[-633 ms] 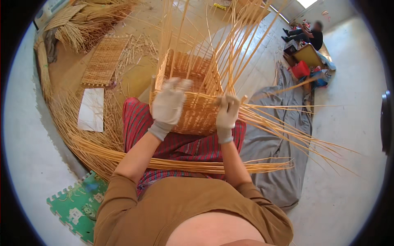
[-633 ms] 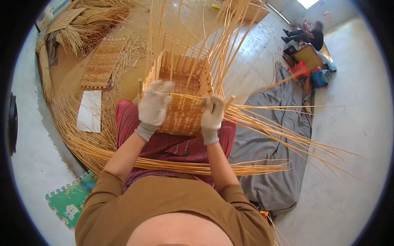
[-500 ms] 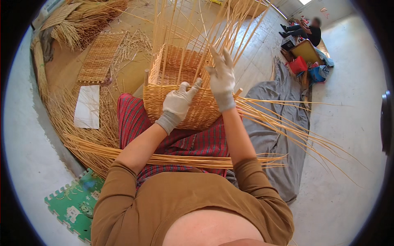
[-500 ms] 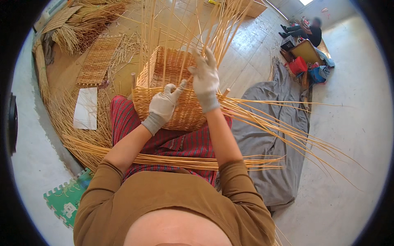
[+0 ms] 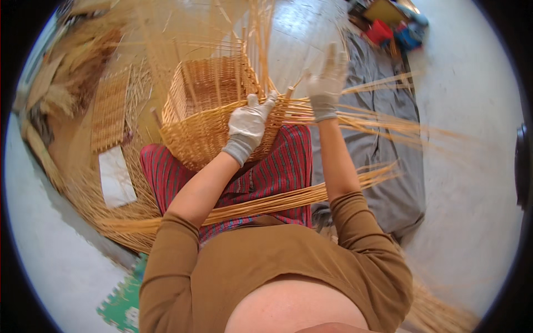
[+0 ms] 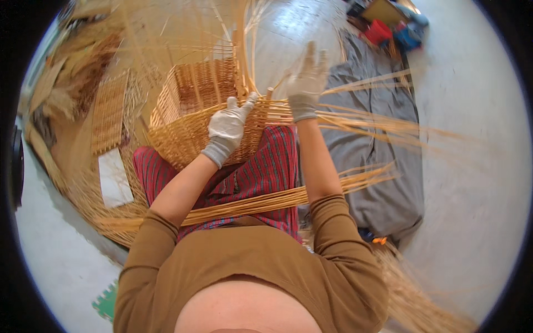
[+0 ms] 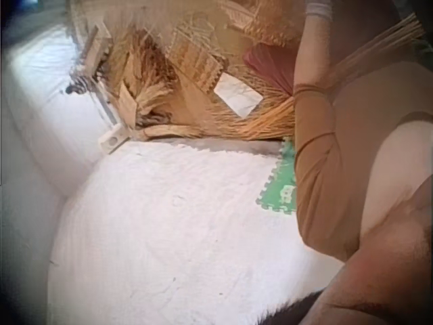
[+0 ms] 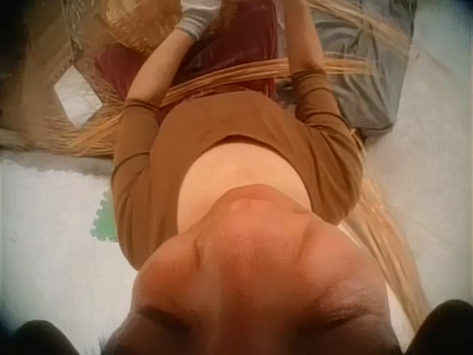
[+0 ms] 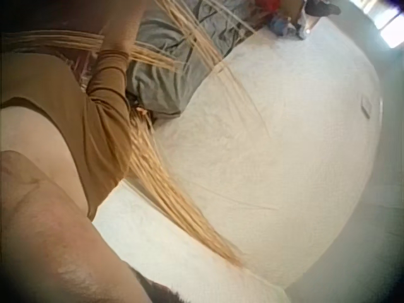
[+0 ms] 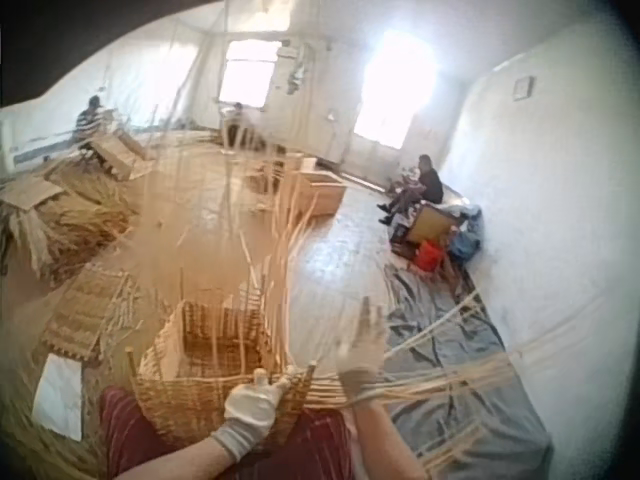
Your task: Weaving a rectangular wicker basket by hand.
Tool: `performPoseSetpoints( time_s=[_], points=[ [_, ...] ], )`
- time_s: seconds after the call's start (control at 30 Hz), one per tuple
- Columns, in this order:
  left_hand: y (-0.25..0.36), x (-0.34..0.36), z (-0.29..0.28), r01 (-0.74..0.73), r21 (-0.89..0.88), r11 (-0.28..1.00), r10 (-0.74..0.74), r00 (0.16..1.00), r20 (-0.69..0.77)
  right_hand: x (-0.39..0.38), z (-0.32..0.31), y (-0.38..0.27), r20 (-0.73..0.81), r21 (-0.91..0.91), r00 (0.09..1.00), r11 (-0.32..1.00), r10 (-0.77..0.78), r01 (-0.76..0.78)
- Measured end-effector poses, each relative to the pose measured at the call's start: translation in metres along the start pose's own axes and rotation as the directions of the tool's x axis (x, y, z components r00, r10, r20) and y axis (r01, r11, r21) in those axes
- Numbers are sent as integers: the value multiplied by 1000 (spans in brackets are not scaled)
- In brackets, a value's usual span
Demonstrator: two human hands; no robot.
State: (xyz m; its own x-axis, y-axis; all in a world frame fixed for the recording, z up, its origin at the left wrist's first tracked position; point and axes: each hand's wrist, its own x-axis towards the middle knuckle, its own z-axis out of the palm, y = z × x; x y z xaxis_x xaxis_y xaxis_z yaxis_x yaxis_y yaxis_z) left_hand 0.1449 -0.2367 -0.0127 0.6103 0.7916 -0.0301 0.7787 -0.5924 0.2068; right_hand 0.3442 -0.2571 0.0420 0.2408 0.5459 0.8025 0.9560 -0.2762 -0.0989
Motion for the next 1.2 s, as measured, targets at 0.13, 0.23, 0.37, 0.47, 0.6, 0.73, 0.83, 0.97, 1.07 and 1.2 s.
performPoseSetpoints(
  time_s=[0.13,0.23,0.37,0.47,0.6,0.73,0.83,0.97,1.07,1.2],
  points=[
    [-16,-6,16,-68,81,994,77,992,-105,-53,-77,66,-103,387,971,908,216,-161],
    [-23,-40,50,-368,-174,913,257,853,-453,-181,-152,135,-44,354,915,862,402,-362],
    [-55,-102,127,-285,-245,927,304,952,42,-391,-213,187,15,-120,586,583,810,-804],
    [-106,-111,182,733,-557,390,-255,667,700,-520,-217,153,398,-489,70,276,915,-828],
    [-161,-111,214,859,-486,-158,-126,471,873,-603,-183,73,867,-485,-330,486,372,-727],
    [-188,-118,212,764,-581,-280,-221,538,814,-615,-140,36,897,-420,-316,367,310,-830],
    [-206,-121,207,645,-622,-444,-284,557,780,-615,-120,33,902,-369,-287,232,321,-900],
    [-222,-114,189,428,-652,-626,-277,660,699,-619,-119,45,877,-364,-237,256,418,-896],
    [-216,-105,162,373,-689,-621,-246,743,623,-622,-128,50,801,-528,-338,317,495,-788],
    [-196,-82,116,348,-758,-552,-309,758,574,-621,-135,36,701,-631,-461,172,544,-757]
  ],
)
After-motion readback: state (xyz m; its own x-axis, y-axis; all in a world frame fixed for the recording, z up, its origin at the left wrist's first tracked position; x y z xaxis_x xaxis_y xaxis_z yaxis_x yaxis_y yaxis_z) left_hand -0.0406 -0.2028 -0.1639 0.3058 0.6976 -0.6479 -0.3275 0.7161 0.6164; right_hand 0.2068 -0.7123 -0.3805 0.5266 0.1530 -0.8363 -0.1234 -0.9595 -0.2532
